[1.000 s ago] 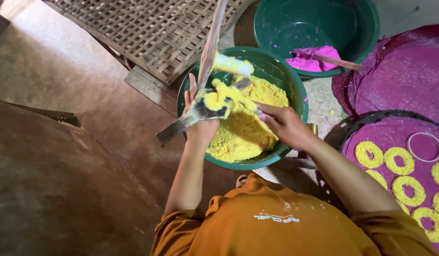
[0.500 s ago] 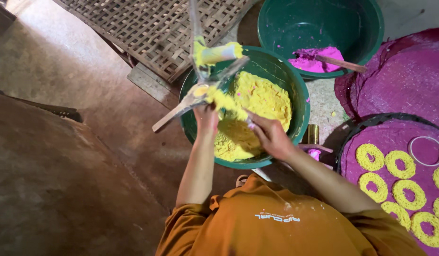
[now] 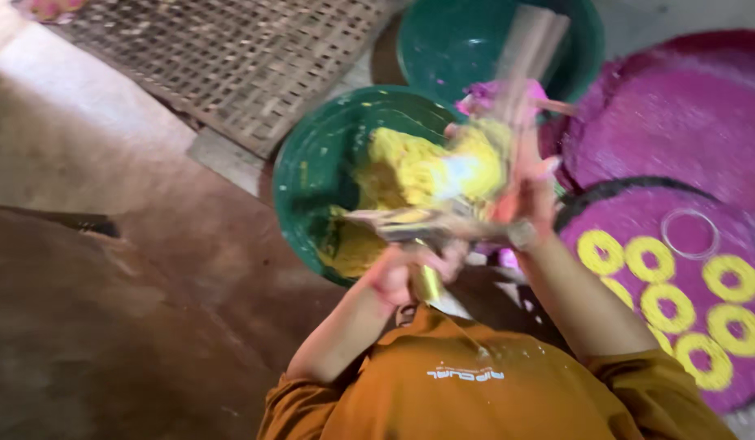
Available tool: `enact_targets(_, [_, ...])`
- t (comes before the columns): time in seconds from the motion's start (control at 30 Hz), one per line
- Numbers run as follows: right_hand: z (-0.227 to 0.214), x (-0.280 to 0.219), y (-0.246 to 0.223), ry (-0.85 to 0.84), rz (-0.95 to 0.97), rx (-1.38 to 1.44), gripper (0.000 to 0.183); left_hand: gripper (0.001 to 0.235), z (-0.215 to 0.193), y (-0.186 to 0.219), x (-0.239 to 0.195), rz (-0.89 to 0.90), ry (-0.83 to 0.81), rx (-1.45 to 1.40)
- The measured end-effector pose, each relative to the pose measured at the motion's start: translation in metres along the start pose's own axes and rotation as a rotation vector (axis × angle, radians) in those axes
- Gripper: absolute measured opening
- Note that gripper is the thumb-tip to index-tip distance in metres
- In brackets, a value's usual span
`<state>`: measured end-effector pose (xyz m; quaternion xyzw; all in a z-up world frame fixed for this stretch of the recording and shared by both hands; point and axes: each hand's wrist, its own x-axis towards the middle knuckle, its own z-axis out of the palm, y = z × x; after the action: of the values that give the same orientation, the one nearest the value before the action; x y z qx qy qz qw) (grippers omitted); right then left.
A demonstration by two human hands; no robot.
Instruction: The person uses a wooden press to form yellow dough into rings on a pink base, then fills the centers with pink dough. They repeat this process to create multiple decorative circular items on a tray.
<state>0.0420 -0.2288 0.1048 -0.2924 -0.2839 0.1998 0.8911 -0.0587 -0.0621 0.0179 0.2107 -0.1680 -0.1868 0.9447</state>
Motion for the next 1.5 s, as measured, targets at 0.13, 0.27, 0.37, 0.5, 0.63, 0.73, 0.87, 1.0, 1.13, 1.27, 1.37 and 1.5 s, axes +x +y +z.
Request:
enact_targets(0.13, [0.015, -0.036, -0.089, 0.066, -0.039, -0.401, 0.08, 0.064, 0.04, -0.027, 0.036, -0.269, 0.262, 0.461])
enact_targets(0.27, [0.029, -0.076, -0.149, -0.045, -0.125, -0.961, 0.049, 0.062, 0.082, 0.003, 0.051, -0.433, 0.146, 1.056])
enact_targets(0.37, [0.029, -0.109, -0.164, -0.496, -0.425, -1.47, 0.031, 0.061, 0.111, 0.004, 0.062, -0.478, 0.054, 0.979])
enact_targets(0.5, [0.017, -0.159, -0.158, -0.486, -0.377, -1.586, 0.045, 0.058, 0.127, -0.034, 0.073, -0.34, -0.097, 0.643])
enact_targets(0.63, [-0.005, -0.192, -0.151, -0.162, -0.294, -1.542, 0.063, 0.052, 0.114, -0.081, 0.096, -0.423, -0.192, 0.837])
enact_targets(0.73, [-0.026, -0.226, -0.16, 0.12, -0.163, -1.49, 0.082, 0.049, 0.095, -0.113, 0.138, -0.567, -0.392, 1.402])
enact_targets(0.87, [-0.079, -0.29, -0.204, 0.334, 0.59, -0.916, 0.09, 0.054, 0.067, -0.133, 0.19, -0.467, -0.564, 1.449])
enact_targets(1.0, [-0.108, -0.369, -0.194, 0.443, 0.576, -0.545, 0.096, 0.076, 0.009, -0.17, 0.263, -0.532, -0.653, 0.976])
enact_targets(1.13, [-0.116, -0.425, -0.186, 0.824, 0.586, -0.859, 0.093, 0.06, -0.109, -0.204, 0.335, -0.21, 0.02, 1.479])
enact_targets(1.27, [-0.106, -0.445, -0.19, 0.73, 0.273, -0.839, 0.077, 0.045, -0.199, -0.245, 0.333, -0.269, 0.212, 1.193])
enact_targets(1.37, [-0.099, -0.436, -0.196, 0.811, 0.251, -0.748, 0.085, 0.045, -0.211, -0.248, 0.311, -0.192, 0.389, 1.43])
enact_targets(1.5, [-0.1, -0.416, -0.197, 0.749, 0.168, -0.673, 0.085, 0.047, -0.162, -0.232, 0.248, -0.231, 0.62, 1.963])
